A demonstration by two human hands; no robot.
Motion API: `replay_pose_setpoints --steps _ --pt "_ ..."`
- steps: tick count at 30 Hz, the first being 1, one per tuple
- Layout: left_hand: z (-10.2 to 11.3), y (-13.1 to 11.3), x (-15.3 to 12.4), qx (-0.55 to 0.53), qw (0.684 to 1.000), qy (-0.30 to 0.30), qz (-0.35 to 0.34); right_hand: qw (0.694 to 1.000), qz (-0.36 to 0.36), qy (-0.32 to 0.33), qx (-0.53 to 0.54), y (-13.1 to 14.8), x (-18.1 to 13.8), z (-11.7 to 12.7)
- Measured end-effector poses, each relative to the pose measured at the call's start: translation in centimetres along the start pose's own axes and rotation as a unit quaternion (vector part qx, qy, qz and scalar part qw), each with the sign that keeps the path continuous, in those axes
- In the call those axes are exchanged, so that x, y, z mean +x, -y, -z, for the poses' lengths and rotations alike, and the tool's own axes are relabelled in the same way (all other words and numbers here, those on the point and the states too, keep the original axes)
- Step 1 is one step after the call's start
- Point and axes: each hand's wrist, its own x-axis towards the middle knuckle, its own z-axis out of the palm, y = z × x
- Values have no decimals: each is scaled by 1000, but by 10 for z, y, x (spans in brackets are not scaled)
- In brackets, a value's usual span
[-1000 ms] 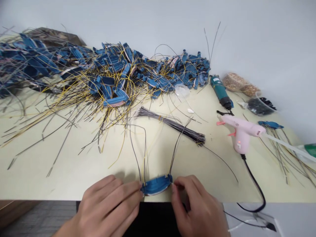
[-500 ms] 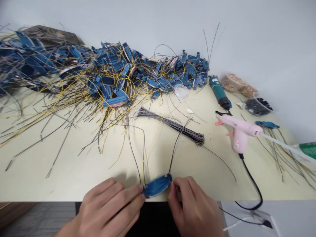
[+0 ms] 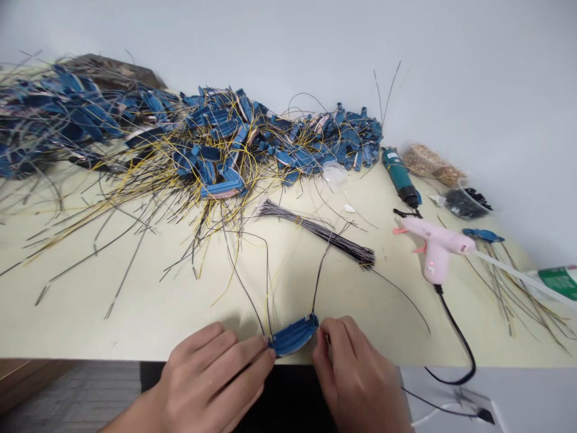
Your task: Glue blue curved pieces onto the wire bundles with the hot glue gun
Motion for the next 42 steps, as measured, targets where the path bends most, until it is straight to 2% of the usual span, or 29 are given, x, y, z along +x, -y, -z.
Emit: replay_pose_setpoints --steps 25,34,42 --pt "2 0 8 -5 1000 -12 3 1000 -11 16 20 -4 -5 -5" --pt "-7 2 0 -2 999 -43 -12 999 28 34 -27 0 6 -4" --pt "-5 -7 -3 1 998 -31 54 986 106 78 -106 0 16 1"
